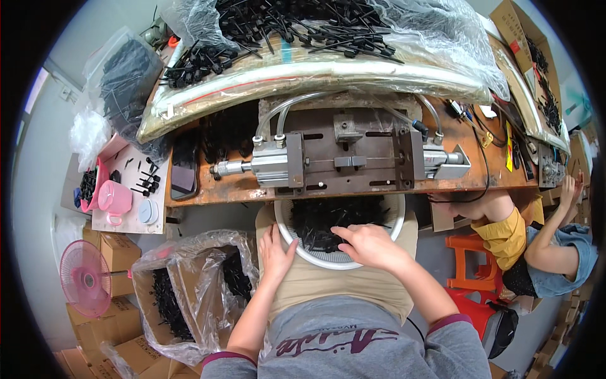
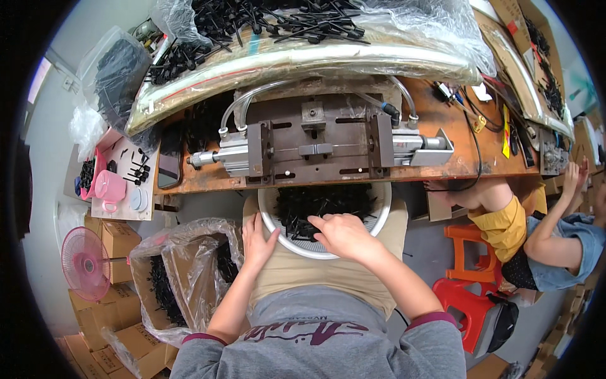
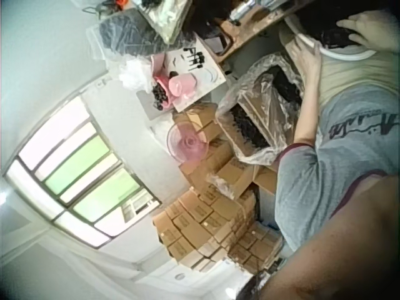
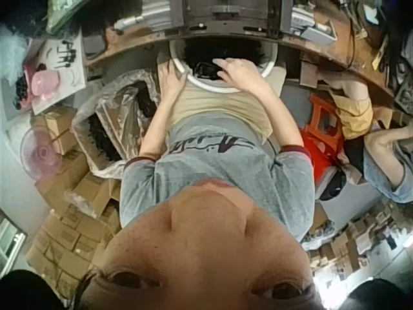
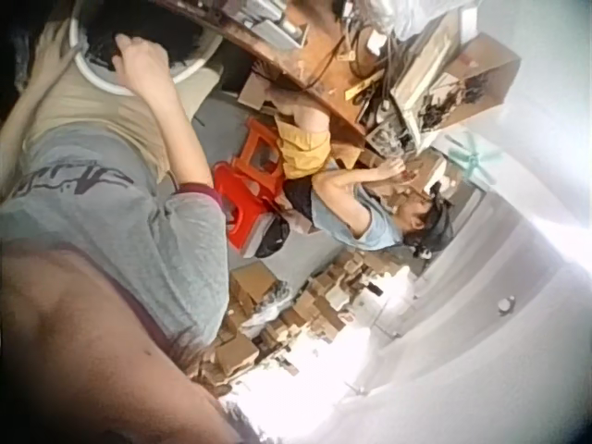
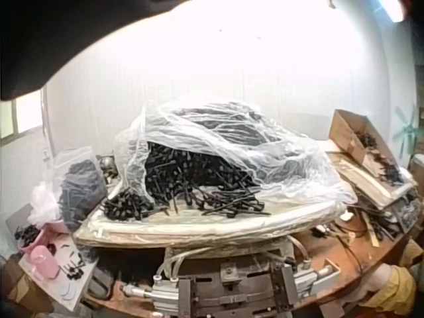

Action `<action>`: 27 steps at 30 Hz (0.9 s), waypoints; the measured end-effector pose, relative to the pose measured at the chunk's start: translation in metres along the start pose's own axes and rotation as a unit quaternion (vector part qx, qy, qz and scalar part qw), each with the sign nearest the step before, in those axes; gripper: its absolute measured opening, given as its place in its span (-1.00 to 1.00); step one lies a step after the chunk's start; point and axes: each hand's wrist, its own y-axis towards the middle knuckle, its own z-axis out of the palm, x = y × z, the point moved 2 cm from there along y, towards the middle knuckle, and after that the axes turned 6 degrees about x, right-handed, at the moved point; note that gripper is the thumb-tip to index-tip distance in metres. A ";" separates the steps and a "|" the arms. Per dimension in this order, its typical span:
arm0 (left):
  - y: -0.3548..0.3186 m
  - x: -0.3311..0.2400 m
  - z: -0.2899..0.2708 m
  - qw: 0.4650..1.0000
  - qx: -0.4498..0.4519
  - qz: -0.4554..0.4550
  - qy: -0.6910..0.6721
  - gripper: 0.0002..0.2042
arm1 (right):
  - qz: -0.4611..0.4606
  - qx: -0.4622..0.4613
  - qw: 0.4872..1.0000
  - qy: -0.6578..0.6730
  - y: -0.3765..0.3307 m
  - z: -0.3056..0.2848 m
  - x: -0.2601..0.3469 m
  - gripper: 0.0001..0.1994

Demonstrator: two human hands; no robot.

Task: Using a pneumatic assembly machine to combine cable tie components.

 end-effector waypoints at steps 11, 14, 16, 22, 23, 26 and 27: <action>-0.010 -0.038 -0.025 0.991 -0.082 0.066 -0.085 -0.28 | -0.138 -0.489 0.852 -0.128 0.068 -0.255 0.007 -0.86; -0.019 -0.051 -0.025 0.981 -0.105 0.112 -0.120 -0.33 | -0.076 -0.427 0.893 -0.118 0.106 -0.293 -0.013 -0.73; -0.022 -0.055 -0.023 0.980 -0.080 0.155 -0.095 -0.37 | -0.089 -0.379 0.910 -0.140 0.130 -0.307 -0.025 -0.69; -0.032 -0.068 -0.021 0.972 -0.056 0.202 -0.102 -0.39 | 0.046 -0.191 0.943 -0.269 0.183 -0.312 -0.010 -0.57; -0.032 -0.069 -0.021 0.971 -0.055 0.203 -0.111 -0.39 | 0.050 -0.198 0.942 -0.267 0.185 -0.313 -0.010 -0.57; -0.031 -0.073 -0.022 0.967 -0.055 0.207 -0.139 -0.39 | 0.055 -0.213 0.939 -0.265 0.185 -0.315 -0.011 -0.56; -0.030 -0.074 -0.023 0.965 -0.056 0.209 -0.148 -0.38 | 0.055 -0.213 0.939 -0.265 0.184 -0.316 -0.015 -0.57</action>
